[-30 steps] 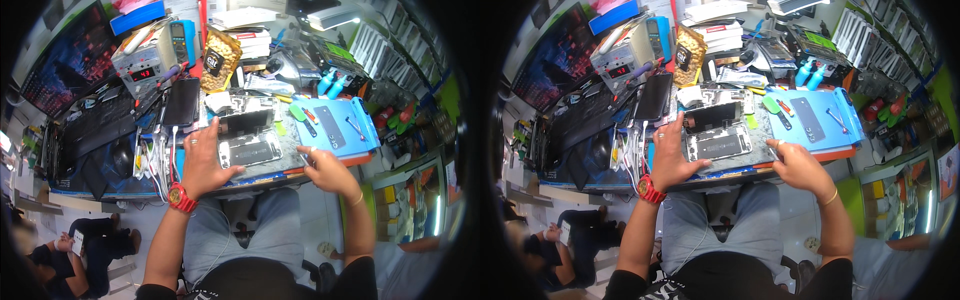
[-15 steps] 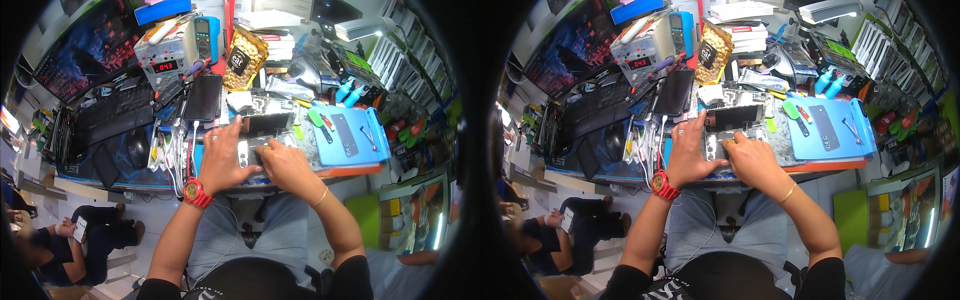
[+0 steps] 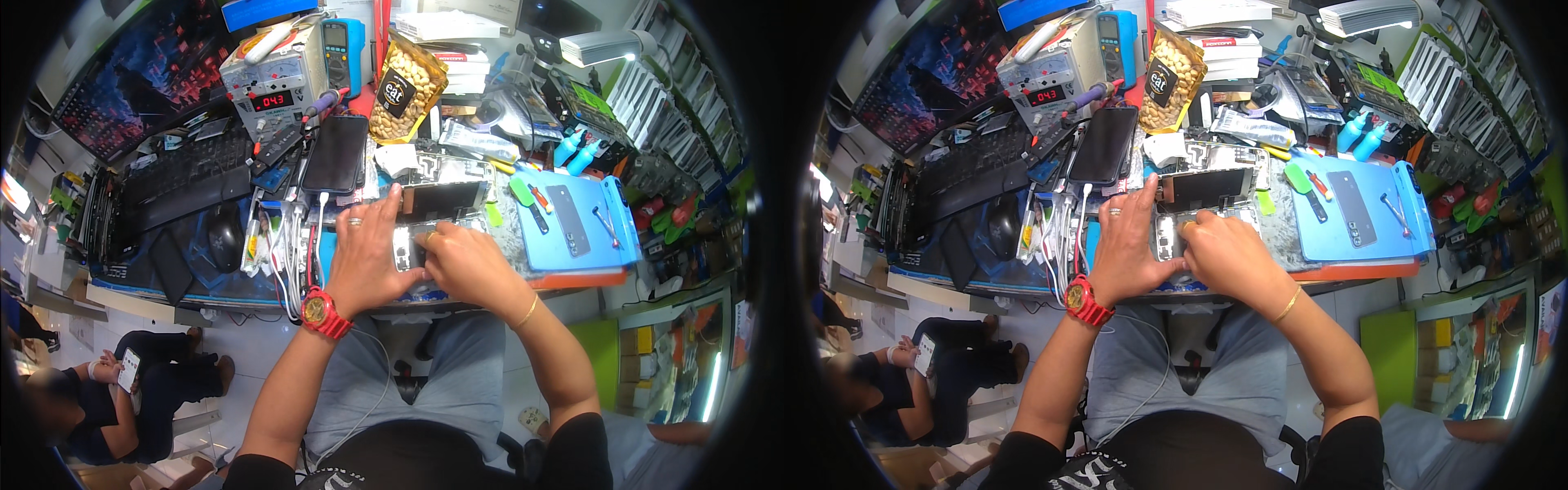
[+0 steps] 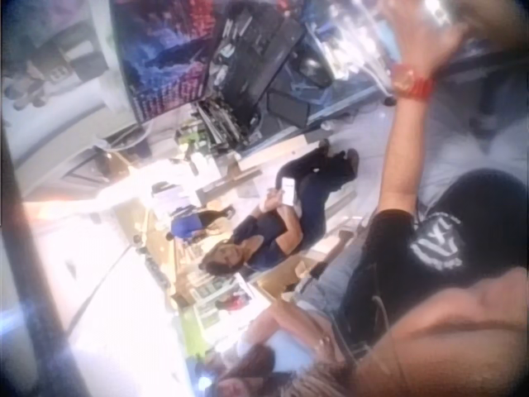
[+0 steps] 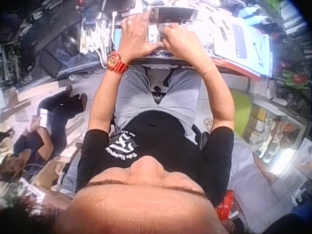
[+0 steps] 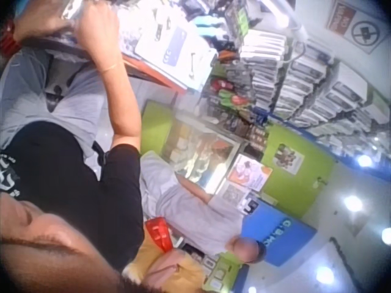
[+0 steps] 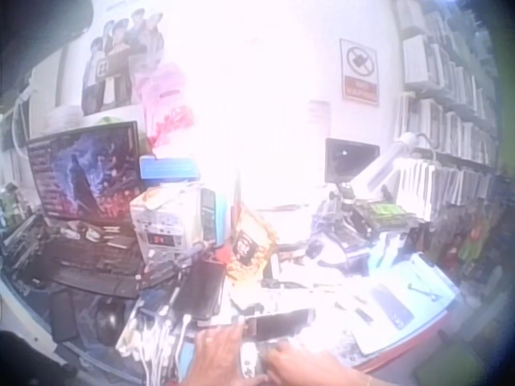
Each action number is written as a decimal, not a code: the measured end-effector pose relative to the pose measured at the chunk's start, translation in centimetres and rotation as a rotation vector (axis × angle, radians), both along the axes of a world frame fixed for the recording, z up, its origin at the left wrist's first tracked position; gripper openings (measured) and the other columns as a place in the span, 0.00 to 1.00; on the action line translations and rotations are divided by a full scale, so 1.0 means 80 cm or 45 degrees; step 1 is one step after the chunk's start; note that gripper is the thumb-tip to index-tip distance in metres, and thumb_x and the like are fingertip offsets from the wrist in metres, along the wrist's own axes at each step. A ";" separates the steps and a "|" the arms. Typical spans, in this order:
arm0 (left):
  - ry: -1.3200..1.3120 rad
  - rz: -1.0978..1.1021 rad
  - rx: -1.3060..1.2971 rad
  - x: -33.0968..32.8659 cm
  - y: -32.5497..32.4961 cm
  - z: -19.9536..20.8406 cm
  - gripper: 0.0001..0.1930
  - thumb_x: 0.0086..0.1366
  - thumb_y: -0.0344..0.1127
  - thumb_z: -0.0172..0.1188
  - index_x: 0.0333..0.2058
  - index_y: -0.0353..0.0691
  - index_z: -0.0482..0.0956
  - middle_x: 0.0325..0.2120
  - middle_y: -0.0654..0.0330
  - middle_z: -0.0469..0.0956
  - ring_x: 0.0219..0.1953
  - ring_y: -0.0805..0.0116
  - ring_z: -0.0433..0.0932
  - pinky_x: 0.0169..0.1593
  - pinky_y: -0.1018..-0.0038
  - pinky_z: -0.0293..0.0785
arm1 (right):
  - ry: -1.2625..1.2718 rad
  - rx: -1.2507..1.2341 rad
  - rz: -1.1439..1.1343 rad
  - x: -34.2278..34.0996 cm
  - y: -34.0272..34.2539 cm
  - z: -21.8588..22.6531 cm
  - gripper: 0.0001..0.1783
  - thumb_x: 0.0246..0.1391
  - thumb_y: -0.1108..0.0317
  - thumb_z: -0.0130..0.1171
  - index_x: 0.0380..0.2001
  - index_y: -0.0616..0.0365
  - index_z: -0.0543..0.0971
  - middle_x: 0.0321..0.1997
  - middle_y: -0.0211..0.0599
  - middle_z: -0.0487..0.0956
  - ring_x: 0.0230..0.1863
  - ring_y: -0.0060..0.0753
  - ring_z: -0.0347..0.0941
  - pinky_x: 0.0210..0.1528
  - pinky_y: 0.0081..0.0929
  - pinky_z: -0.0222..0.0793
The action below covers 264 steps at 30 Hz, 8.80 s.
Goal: The person uses a screwdriver to remove screws from the internal chassis of a mobile phone and then lifts the internal component out of the phone body.
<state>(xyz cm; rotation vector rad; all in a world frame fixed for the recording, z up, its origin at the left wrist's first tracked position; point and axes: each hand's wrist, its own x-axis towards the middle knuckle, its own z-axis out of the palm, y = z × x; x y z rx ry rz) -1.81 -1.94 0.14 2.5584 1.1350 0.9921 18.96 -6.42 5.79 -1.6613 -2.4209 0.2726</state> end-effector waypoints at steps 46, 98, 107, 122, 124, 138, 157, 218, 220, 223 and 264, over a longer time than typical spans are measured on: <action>0.012 -0.010 0.071 0.003 -0.001 0.008 0.73 0.45 0.64 0.85 0.80 0.29 0.54 0.62 0.46 0.77 0.62 0.47 0.73 0.72 0.49 0.56 | 1.813 0.606 -0.989 0.337 -0.088 0.021 0.25 0.77 0.72 0.53 0.71 0.65 0.65 0.40 0.38 0.78 0.37 0.32 0.78 0.44 0.35 0.79; -0.324 -0.100 0.208 0.003 -0.005 -0.010 0.17 0.70 0.33 0.70 0.54 0.39 0.76 0.38 0.55 0.85 0.40 0.50 0.79 0.55 0.53 0.72 | 0.604 0.735 -0.949 0.206 0.003 0.004 0.15 0.66 0.70 0.65 0.52 0.66 0.85 0.46 0.52 0.88 0.52 0.55 0.83 0.58 0.47 0.76; -0.299 -0.054 0.175 -0.004 -0.007 -0.013 0.16 0.70 0.33 0.69 0.53 0.38 0.77 0.43 0.54 0.84 0.42 0.52 0.78 0.56 0.53 0.72 | 0.264 0.787 -1.042 0.276 -0.028 -0.036 0.12 0.64 0.73 0.66 0.48 0.68 0.85 0.49 0.53 0.87 0.54 0.56 0.83 0.61 0.47 0.76; -0.184 -0.100 0.189 0.001 -0.013 -0.019 0.11 0.70 0.33 0.68 0.46 0.40 0.77 0.40 0.55 0.83 0.33 0.53 0.83 0.38 0.60 0.76 | 0.323 0.797 -0.396 0.107 -0.047 0.023 0.07 0.65 0.77 0.65 0.45 0.67 0.84 0.44 0.53 0.84 0.48 0.59 0.80 0.57 0.48 0.74; -0.178 -0.097 0.187 0.003 -0.011 -0.023 0.11 0.70 0.33 0.68 0.46 0.40 0.76 0.40 0.55 0.83 0.31 0.52 0.82 0.36 0.60 0.77 | 0.331 0.812 -0.356 0.079 -0.054 0.031 0.08 0.64 0.78 0.66 0.45 0.67 0.84 0.44 0.54 0.84 0.46 0.59 0.80 0.53 0.48 0.75; -0.438 -0.196 0.247 0.003 -0.011 -0.051 0.08 0.74 0.38 0.61 0.44 0.40 0.80 0.43 0.52 0.83 0.42 0.48 0.84 0.48 0.53 0.78 | 0.383 0.695 0.565 -0.172 0.040 0.083 0.09 0.53 0.77 0.70 0.39 0.59 0.87 0.31 0.40 0.79 0.37 0.48 0.80 0.38 0.43 0.75; -0.086 -0.062 0.241 0.007 -0.019 -0.018 0.16 0.71 0.36 0.67 0.53 0.39 0.77 0.43 0.54 0.86 0.30 0.54 0.85 0.35 0.60 0.79 | -0.118 0.524 0.516 -0.285 -0.009 -0.033 0.28 0.69 0.60 0.54 0.66 0.65 0.80 0.77 0.65 0.70 0.77 0.65 0.67 0.79 0.62 0.58; -0.064 -0.145 0.164 -0.014 -0.039 -0.011 0.28 0.64 0.33 0.76 0.61 0.34 0.78 0.45 0.47 0.86 0.41 0.44 0.83 0.49 0.54 0.76 | -0.350 -0.449 -0.056 0.072 0.211 0.088 0.51 0.37 0.64 0.75 0.66 0.78 0.70 0.58 0.68 0.84 0.61 0.58 0.83 0.61 0.44 0.80; -0.061 -0.151 0.161 -0.013 -0.039 -0.010 0.28 0.64 0.33 0.76 0.61 0.34 0.78 0.45 0.47 0.86 0.41 0.44 0.83 0.49 0.54 0.77 | -0.316 -0.432 -0.038 0.071 0.210 0.078 0.49 0.37 0.65 0.74 0.64 0.76 0.71 0.56 0.66 0.85 0.60 0.58 0.84 0.60 0.44 0.81; -0.051 -0.146 0.169 -0.013 -0.038 -0.010 0.28 0.63 0.32 0.76 0.60 0.33 0.78 0.45 0.46 0.86 0.41 0.44 0.83 0.49 0.54 0.77 | -0.287 -0.381 0.027 0.064 0.206 0.065 0.51 0.39 0.66 0.73 0.68 0.77 0.70 0.59 0.67 0.84 0.63 0.58 0.83 0.64 0.43 0.80; -0.030 -0.121 0.188 -0.018 -0.039 -0.008 0.24 0.64 0.31 0.75 0.57 0.32 0.79 0.40 0.48 0.85 0.40 0.46 0.82 0.47 0.56 0.76 | -0.386 0.375 -1.460 0.373 -0.082 -0.036 0.12 0.64 0.75 0.54 0.39 0.66 0.87 0.43 0.61 0.88 0.48 0.67 0.87 0.53 0.55 0.85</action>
